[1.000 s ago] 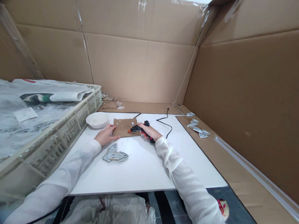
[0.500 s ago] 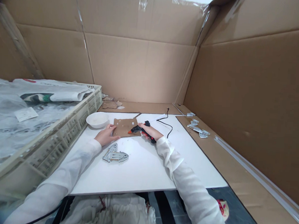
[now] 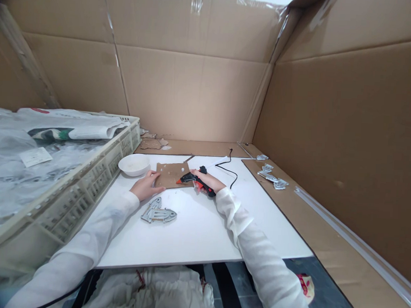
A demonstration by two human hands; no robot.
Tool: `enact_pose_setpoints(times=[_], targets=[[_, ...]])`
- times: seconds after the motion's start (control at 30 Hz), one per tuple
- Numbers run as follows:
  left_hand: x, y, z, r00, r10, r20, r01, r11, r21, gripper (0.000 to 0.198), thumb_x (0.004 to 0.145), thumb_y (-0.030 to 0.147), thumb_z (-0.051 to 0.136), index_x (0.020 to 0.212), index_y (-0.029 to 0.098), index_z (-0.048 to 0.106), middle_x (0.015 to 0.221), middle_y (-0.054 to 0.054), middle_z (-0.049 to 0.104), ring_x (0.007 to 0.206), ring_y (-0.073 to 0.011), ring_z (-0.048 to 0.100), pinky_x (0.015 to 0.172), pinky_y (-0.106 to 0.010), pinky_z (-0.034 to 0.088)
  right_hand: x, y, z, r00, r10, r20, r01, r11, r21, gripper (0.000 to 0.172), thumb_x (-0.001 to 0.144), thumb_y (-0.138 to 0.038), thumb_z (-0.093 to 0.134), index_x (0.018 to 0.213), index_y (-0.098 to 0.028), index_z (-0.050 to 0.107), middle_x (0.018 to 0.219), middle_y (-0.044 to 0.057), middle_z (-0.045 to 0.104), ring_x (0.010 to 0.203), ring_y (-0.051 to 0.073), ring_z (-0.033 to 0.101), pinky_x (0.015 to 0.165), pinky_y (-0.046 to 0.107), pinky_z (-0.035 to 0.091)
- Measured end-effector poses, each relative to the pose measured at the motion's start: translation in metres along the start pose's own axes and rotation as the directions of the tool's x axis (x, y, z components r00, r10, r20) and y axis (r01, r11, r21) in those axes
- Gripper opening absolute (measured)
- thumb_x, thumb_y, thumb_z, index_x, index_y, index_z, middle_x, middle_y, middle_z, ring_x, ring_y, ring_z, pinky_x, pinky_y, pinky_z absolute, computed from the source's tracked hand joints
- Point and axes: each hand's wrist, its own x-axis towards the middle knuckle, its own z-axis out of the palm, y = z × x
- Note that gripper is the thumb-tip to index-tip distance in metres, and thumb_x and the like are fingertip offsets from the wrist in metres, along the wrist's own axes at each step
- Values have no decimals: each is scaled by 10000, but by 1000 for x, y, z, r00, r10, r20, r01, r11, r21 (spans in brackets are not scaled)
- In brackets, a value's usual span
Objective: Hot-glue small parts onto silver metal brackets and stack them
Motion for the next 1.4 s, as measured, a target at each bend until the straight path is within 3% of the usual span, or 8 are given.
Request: enact_pose_setpoints(times=[0.37,0.63,0.87,1.4], targets=[[-1,1,-1,1000,-6,6,6,1000,3,590,717,507,508,1211,191,435,1288,-79,377,998,-232,543,797,-276,415,7,9,-7,994,-46,95,45,999,10,547,767,-631,415,553,-138,520,567,82,637,333,43,389,328,171,302],[-2,2,-1,1000,-5,6,5,1000,2,586,721,503,509,1213,194,431,1293,-80,375,1007,-226,538,813,-274,409,9,12,-9,992,-99,79,101,995,-12,540,773,-627,412,552,-144,509,447,37,561,340,60,415,347,172,319],[-1,1,-1,1000,-1,5,1,1000,13,598,722,506,506,1212,172,432,1286,-92,378,1002,-229,540,817,-282,410,4,6,-5,998,-64,30,65,997,-43,508,800,-582,415,540,-152,488,406,12,513,317,49,372,323,169,279],[0,1,0,1000,-4,0,4,1000,9,602,717,503,511,1225,190,430,1275,-86,385,998,-241,546,821,-287,417,2,1,-1,999,-52,-9,52,999,-9,500,797,-564,443,501,-161,438,404,-15,448,331,51,391,349,170,328]])
